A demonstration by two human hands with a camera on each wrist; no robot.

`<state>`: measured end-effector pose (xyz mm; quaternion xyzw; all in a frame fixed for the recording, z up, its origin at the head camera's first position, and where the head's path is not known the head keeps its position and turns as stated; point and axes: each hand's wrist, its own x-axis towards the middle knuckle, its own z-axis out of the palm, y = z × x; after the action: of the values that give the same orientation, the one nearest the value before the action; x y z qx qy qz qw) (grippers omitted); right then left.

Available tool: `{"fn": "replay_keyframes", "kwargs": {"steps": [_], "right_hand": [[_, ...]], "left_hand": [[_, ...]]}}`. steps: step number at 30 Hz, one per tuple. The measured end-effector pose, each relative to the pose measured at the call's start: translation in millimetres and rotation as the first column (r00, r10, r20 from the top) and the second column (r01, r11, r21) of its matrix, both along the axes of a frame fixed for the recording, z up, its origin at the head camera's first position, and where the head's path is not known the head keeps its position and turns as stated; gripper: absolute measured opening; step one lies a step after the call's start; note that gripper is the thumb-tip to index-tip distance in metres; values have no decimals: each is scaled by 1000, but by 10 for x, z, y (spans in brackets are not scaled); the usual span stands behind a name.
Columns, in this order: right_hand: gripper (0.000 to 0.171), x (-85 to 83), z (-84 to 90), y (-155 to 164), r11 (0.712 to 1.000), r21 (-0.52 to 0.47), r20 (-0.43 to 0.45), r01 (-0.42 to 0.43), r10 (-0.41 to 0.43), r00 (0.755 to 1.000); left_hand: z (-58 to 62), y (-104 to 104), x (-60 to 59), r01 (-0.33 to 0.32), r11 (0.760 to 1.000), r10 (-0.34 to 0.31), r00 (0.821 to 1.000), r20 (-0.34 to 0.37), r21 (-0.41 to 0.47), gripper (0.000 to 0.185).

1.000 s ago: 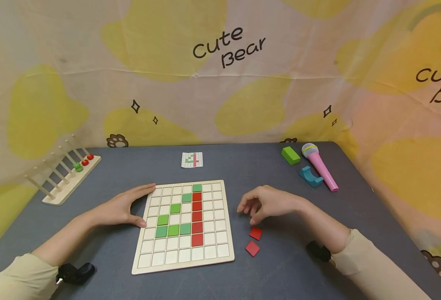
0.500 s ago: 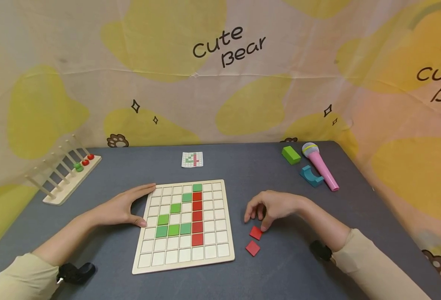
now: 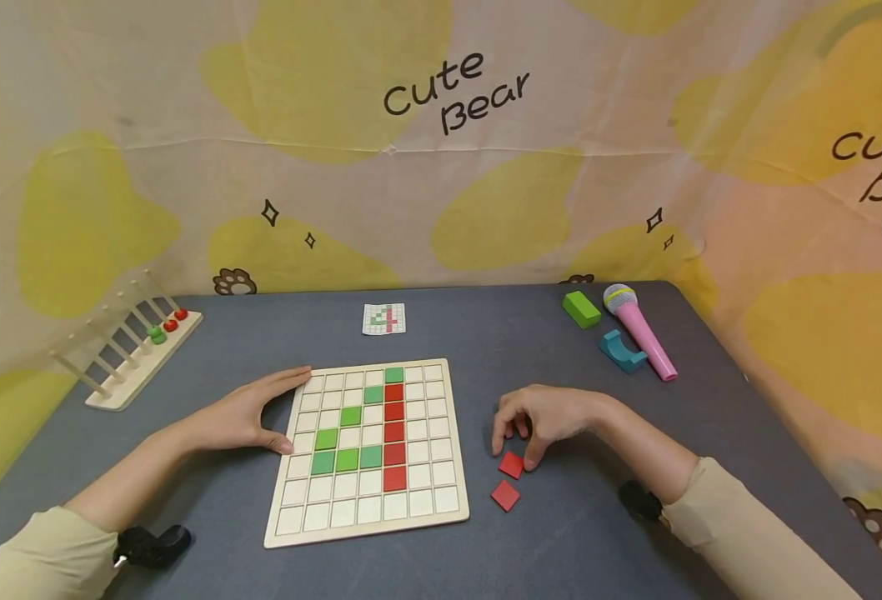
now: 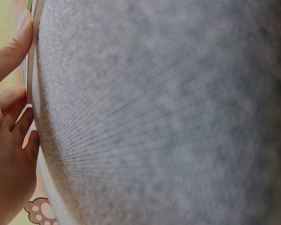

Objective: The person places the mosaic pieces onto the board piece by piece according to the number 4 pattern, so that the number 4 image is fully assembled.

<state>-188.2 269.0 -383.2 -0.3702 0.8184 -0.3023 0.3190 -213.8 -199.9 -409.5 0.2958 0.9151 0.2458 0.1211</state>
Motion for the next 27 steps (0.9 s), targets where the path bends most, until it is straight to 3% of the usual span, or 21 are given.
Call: {"fn": "replay_keyframes", "kwargs": {"steps": [27], "right_hand": [[27,25,13,-76,1000,20,-88,-1,3,996]], "left_hand": [[-13,-7,-9,14,1000,-14,1000,-16,14,110]]}}
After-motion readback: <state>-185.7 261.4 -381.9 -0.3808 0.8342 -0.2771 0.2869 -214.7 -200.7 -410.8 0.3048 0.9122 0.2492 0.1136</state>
